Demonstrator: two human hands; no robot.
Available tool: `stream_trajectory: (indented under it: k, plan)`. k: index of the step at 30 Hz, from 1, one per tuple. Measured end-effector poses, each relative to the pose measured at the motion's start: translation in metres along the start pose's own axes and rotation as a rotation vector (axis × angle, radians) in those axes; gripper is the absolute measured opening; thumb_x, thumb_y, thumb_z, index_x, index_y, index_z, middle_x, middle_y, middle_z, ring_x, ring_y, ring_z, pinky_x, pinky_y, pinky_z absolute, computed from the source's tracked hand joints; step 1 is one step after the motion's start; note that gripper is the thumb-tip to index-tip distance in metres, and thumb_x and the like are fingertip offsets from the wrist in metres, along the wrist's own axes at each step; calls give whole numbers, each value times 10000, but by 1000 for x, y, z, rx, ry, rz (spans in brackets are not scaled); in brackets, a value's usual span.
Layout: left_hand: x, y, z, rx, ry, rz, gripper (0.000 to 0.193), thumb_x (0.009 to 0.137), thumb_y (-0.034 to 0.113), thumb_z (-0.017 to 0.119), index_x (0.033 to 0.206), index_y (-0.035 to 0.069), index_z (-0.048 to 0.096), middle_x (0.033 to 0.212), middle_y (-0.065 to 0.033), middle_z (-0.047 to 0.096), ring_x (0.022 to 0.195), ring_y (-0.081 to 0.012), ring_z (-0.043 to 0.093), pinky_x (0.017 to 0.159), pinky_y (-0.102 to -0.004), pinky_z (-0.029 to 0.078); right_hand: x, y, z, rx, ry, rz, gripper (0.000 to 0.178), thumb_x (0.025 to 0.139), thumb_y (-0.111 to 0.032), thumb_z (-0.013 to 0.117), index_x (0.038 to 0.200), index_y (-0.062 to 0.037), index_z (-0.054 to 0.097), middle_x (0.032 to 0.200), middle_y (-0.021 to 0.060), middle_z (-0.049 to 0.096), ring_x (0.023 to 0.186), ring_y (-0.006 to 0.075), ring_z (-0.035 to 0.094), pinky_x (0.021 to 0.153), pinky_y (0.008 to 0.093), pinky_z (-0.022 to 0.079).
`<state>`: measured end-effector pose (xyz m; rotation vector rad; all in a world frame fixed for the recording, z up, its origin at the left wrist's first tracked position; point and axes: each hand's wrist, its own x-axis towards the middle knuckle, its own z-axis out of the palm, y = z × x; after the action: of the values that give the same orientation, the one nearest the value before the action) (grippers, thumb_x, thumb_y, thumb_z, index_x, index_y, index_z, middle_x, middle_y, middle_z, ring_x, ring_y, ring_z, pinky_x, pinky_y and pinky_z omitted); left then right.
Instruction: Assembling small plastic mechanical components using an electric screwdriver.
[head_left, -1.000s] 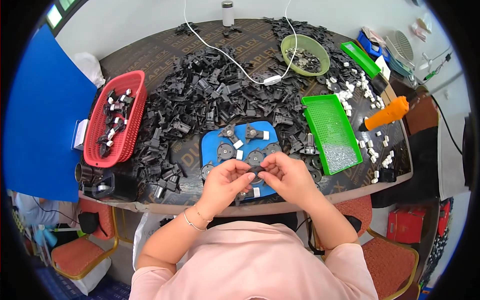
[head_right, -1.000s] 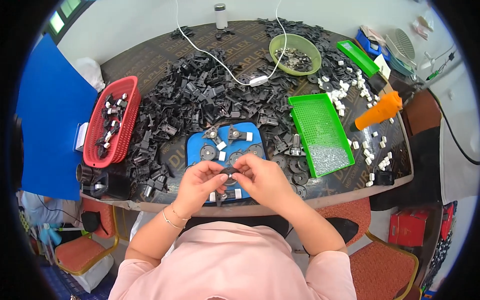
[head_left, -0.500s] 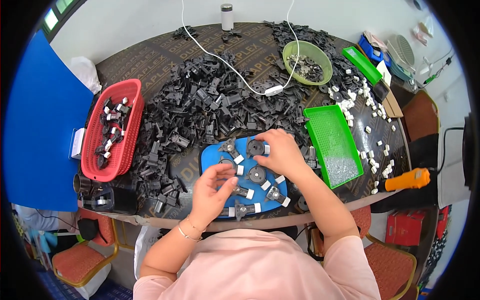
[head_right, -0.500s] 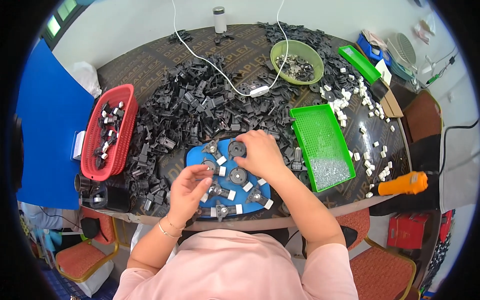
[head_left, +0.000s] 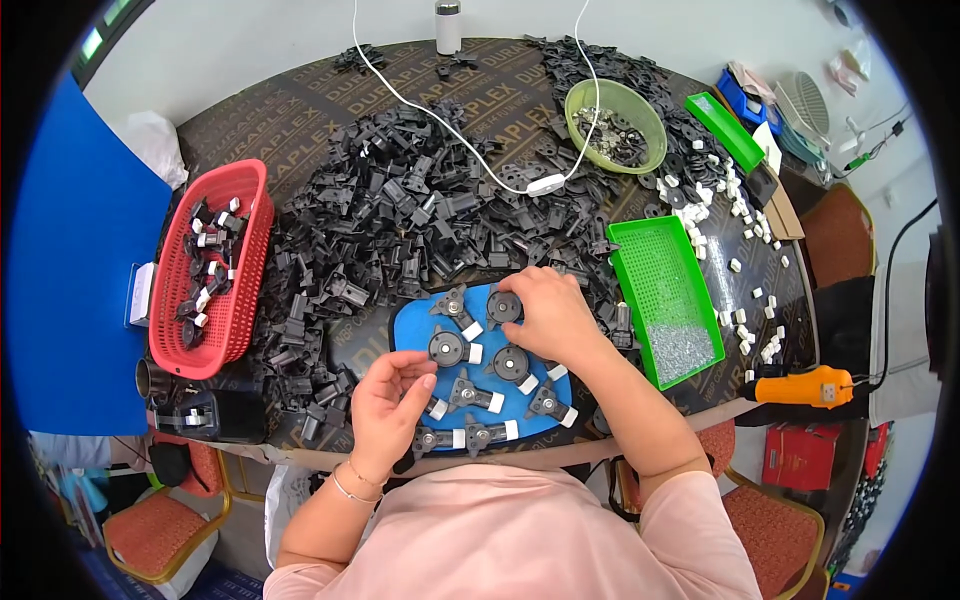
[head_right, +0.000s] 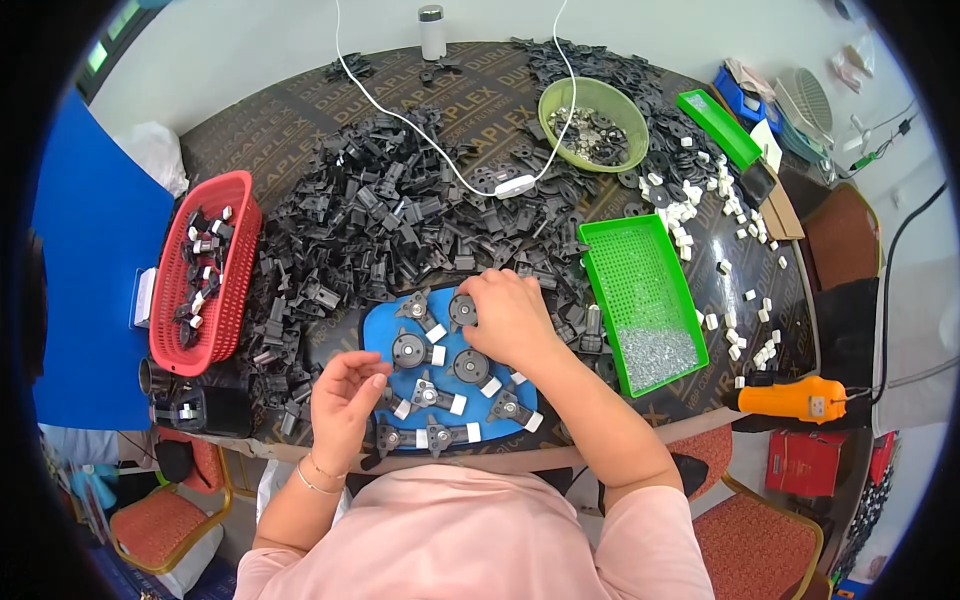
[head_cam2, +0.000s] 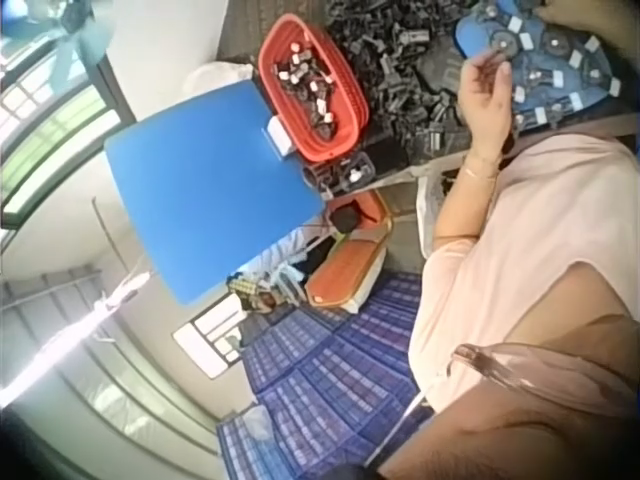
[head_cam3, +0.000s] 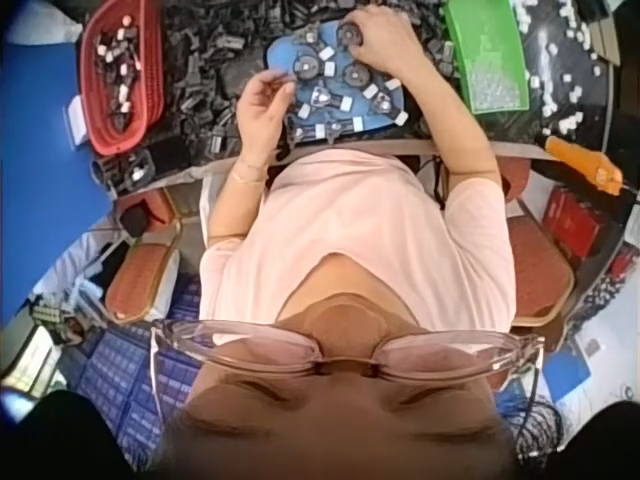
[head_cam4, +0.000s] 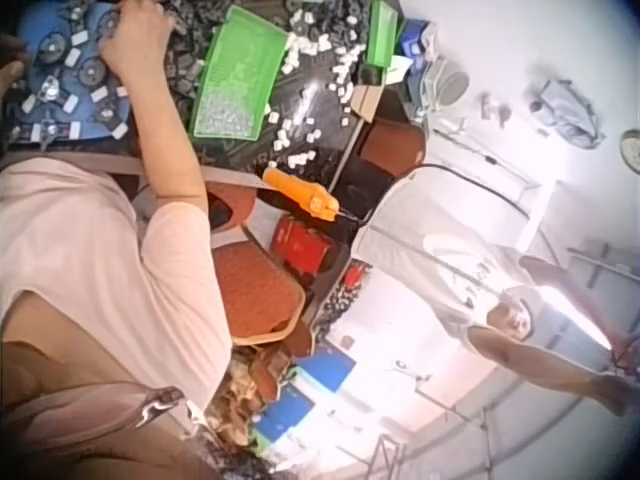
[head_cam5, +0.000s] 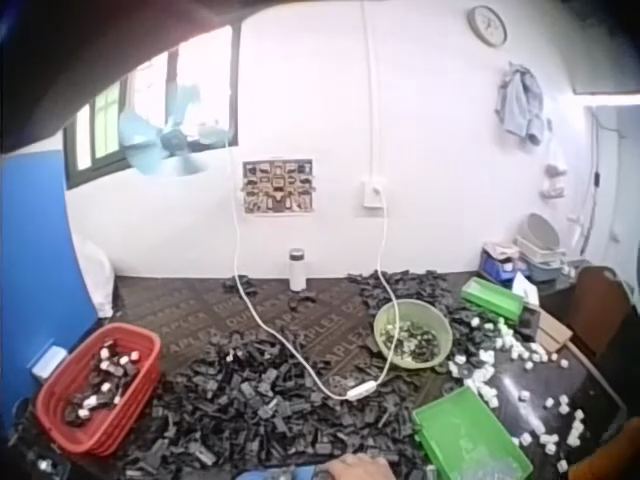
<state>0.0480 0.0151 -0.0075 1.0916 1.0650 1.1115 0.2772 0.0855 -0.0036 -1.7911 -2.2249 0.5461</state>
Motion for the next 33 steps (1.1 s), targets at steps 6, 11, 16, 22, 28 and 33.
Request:
stream_trajectory:
  k: [6, 11, 16, 22, 28, 33]
  plan:
    - [-3, 2, 6, -6, -15, -24, 228, 852, -32, 592, 1076, -4, 562, 980, -69, 631, 913, -118, 585, 830, -236, 451, -7, 7, -3, -31, -8, -9, 466, 633, -207, 748, 1067, -89, 625, 1044, 91, 590, 1044, 281, 533, 906, 393, 403]
    - [-5, 1, 1, -36, 0, -18, 237, 856, -30, 600, 1088, -10, 560, 993, -76, 635, 935, -120, 593, 831, -232, 462, -57, 26, -47, 270, -53, 70, 491, 655, -164, 760, 1116, -93, 606, 1078, 73, 577, 915, 267, 584, 792, 370, 482]
    - [-4, -1, 12, -4, -52, -24, 217, 859, -16, 598, 1074, -7, 565, 965, -68, 639, 905, -117, 595, 829, -239, 474, -141, 42, -52, -15, -328, 156, 467, 655, -154, 754, 1099, -105, 618, 1089, 59, 570, 910, 246, 606, 769, 358, 504]
    - [-10, 2, 21, 18, -121, -12, 209, 857, -9, 596, 1064, -7, 569, 940, -67, 644, 888, -120, 596, 831, -246, 477, -166, 44, -28, -45, -249, 180, 494, 635, -159, 758, 1106, -108, 618, 1083, 49, 571, 952, 250, 602, 793, 361, 507]
    - [-20, 1, 18, 1, -100, -24, 223, 851, -28, 601, 1070, -7, 569, 950, -73, 650, 884, -115, 600, 814, -235, 471, -146, 20, -32, 332, 42, 115, 481, 661, -86, 733, 1123, -86, 599, 1063, 64, 589, 743, 204, 604, 680, 301, 518]
    - [-26, 3, 13, -5, -100, -11, 218, 853, -33, 595, 1068, -8, 566, 952, -72, 648, 890, -117, 600, 820, -237, 474, -126, 13, -13, 315, 111, -48, 477, 649, -92, 738, 1104, -85, 597, 1058, 87, 586, 776, 217, 602, 712, 313, 516]
